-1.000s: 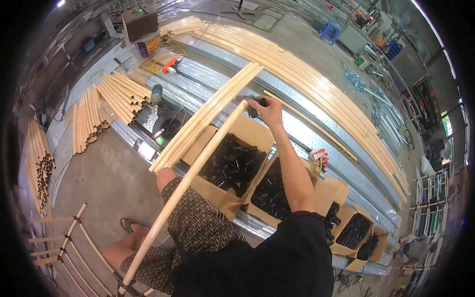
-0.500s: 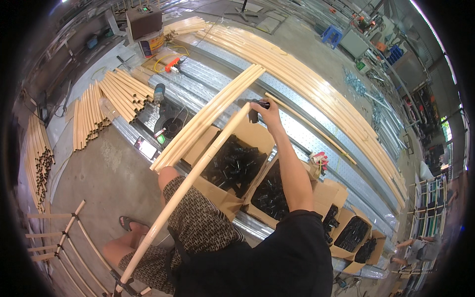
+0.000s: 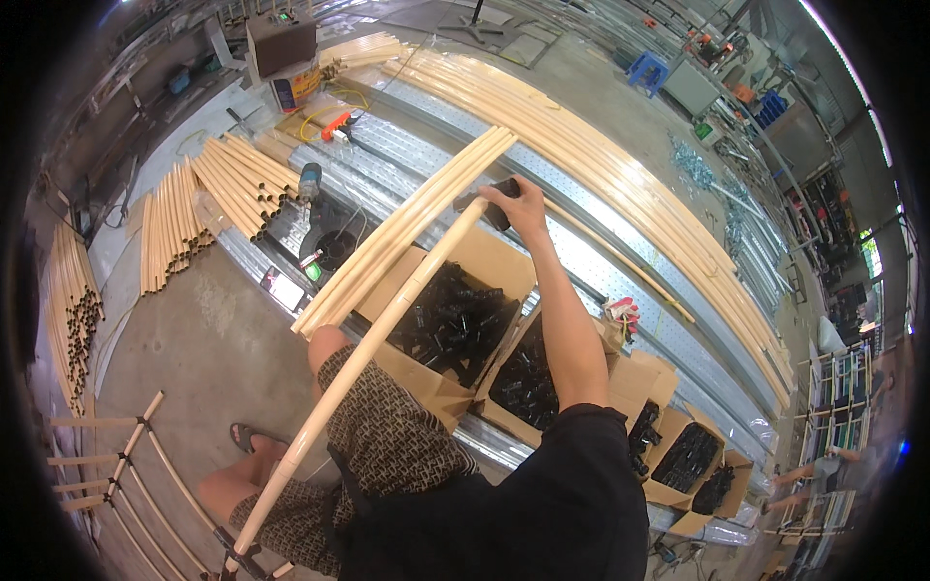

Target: The person assembles a wooden frame by picking up wooden poles and inserting them into plastic connectors. The person slides additional connectors onto a pole, positions the pole onto an existing structure, and uses a power drill to secure the components together.

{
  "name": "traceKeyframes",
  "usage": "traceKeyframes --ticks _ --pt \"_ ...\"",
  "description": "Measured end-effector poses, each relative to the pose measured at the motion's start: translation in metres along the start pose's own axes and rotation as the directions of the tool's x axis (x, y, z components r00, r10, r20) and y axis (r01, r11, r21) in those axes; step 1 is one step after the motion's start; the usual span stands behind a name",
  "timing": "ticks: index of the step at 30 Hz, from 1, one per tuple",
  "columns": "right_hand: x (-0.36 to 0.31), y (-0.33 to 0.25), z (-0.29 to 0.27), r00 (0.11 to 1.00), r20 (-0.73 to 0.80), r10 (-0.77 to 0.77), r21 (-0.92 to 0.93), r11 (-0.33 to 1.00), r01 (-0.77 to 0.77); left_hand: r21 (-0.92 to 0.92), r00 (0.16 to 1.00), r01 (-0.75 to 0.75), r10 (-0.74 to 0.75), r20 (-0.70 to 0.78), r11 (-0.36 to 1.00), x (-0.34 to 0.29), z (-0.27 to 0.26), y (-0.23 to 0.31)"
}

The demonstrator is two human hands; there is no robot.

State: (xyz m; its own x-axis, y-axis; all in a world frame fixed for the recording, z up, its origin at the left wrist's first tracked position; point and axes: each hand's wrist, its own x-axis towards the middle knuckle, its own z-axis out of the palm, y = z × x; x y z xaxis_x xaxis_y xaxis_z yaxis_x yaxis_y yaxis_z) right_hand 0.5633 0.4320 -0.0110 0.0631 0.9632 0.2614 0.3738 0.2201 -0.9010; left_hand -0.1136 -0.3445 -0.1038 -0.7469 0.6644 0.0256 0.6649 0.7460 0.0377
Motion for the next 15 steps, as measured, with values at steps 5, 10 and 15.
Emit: traceKeyframes --ticks 5,10,15 --pt "-0.016 -0.021 0.012 0.99 0.05 -0.131 -0.263 0.955 0.14 -0.003 0.998 0.06 -0.06 0.03 0.998 -0.004 -0.007 0.006" --pt "-0.035 0.01 0.0 0.978 0.136 0.155 -0.125 0.982 -0.139 0.104 0.986 0.101 -0.113 0.122 0.989 0.001 -0.028 0.026" --pt "-0.053 0.039 0.009 0.967 0.049 0.25 -0.287 0.931 -0.227 0.223 0.99 -0.133 0.14 -0.015 0.966 0.009 0.003 -0.049"
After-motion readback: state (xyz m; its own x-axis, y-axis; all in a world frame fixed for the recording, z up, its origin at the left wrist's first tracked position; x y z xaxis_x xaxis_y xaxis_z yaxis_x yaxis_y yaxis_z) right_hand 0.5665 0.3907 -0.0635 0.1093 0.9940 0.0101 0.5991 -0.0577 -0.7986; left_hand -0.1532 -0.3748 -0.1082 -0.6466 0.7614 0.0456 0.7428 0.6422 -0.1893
